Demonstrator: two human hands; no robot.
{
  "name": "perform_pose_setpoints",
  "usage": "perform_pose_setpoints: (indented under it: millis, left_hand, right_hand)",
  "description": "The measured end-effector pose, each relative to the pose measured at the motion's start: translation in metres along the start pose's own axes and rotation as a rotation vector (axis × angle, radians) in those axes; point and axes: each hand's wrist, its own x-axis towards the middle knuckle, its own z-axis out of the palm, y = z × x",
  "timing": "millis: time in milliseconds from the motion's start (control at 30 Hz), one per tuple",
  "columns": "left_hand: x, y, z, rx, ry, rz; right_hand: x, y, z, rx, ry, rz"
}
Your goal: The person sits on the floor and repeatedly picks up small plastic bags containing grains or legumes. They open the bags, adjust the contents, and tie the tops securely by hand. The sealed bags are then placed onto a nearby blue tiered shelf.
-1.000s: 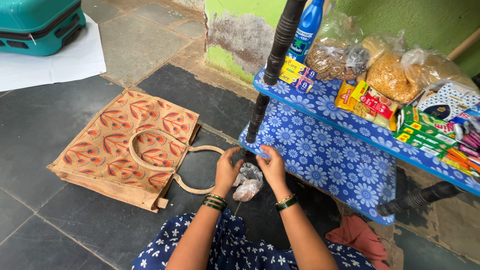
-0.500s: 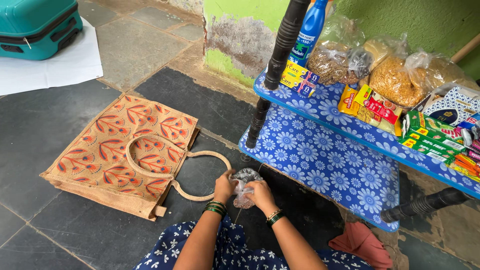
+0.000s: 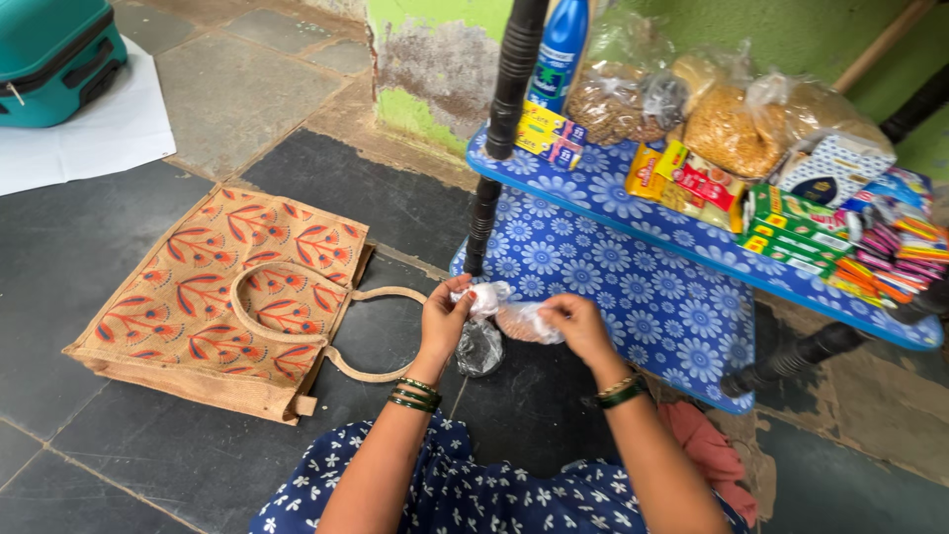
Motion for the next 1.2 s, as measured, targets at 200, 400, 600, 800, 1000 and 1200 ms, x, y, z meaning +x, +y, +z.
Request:
perform_pose_setpoints:
  millis: [200, 400, 600, 800, 1000, 1200]
  left_hand:
    - [-0.027, 0.018, 0.061, 0.017, -0.098, 0.047]
    - [-0.056, 0.009, 0.114, 0.272, -0.142, -0.112]
    - [-0.110, 0.046, 0.169, 0.437, 0.015, 0.364]
    - [-0.145, 0.102, 0.196, 0.570, -0.126, 0.663]
    - [-0.154, 0.118, 0.207, 0.741, -0.143, 0.833]
    - [-0.162, 0.119, 0.211, 0.532, -0.016, 0.563]
  right_hand:
    - [-0.034, -0.006, -0.061, 0.383, 0.114, 0.051]
    - [-0.062, 0.003, -0.087, 0.725, 0.207, -0.049]
    - [-0.073, -0.011, -0.100, 0.899, 0.259, -0.031]
    - [-0.083, -0.029, -0.103, 0.981, 0.256, -0.083]
    - [-0.092, -0.042, -0.109, 0.977, 0.275, -0.069]
    - [-0.098, -0.052, -0.112, 0.403, 0.443, -0.196]
